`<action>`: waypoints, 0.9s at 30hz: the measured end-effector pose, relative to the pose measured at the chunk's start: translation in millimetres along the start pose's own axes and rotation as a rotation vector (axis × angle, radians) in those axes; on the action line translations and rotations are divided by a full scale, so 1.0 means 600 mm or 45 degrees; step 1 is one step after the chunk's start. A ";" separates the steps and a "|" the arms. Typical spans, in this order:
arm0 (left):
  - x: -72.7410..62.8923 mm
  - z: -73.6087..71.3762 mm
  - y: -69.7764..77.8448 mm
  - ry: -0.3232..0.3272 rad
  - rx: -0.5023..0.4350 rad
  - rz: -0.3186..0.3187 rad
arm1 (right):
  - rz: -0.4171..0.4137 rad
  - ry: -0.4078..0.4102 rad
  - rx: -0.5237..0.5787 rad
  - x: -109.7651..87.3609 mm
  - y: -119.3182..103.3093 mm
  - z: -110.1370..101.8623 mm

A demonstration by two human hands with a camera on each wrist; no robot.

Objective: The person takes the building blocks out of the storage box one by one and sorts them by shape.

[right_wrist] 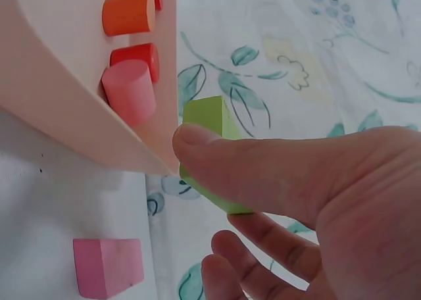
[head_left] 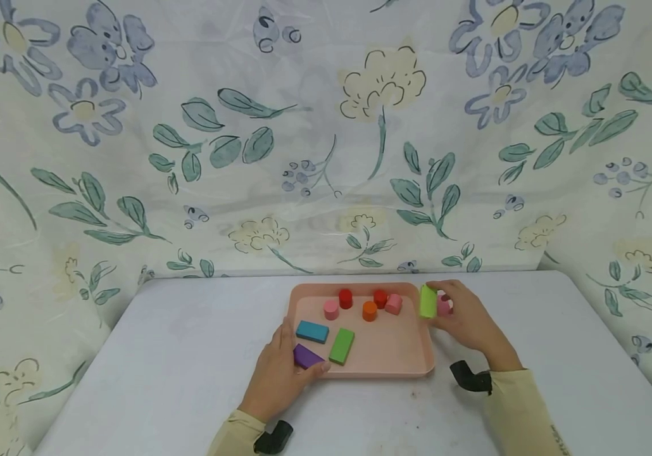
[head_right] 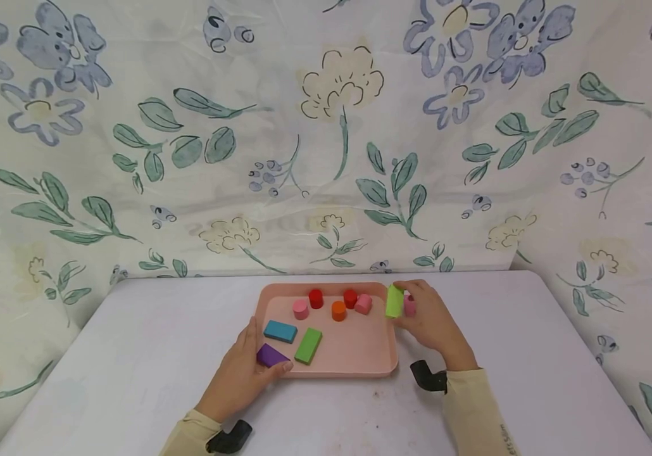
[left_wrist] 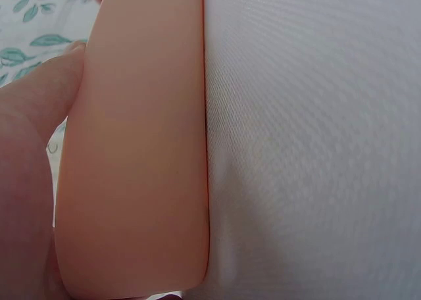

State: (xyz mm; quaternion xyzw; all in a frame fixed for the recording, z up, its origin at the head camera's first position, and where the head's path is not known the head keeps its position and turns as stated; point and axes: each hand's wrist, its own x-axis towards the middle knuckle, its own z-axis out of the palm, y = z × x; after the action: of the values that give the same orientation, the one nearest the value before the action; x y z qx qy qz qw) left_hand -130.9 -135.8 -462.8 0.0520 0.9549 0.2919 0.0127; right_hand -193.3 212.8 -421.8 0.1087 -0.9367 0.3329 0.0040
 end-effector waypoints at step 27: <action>0.003 0.004 -0.005 0.011 0.006 0.010 | 0.025 0.002 -0.024 -0.004 0.050 -0.022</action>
State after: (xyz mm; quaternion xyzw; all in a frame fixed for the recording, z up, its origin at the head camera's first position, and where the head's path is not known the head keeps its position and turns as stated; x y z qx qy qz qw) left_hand -132.8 -136.7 -466.2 0.0546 0.9555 0.2898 0.0074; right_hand -198.0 244.5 -430.2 0.0992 -0.9408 0.3242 0.0023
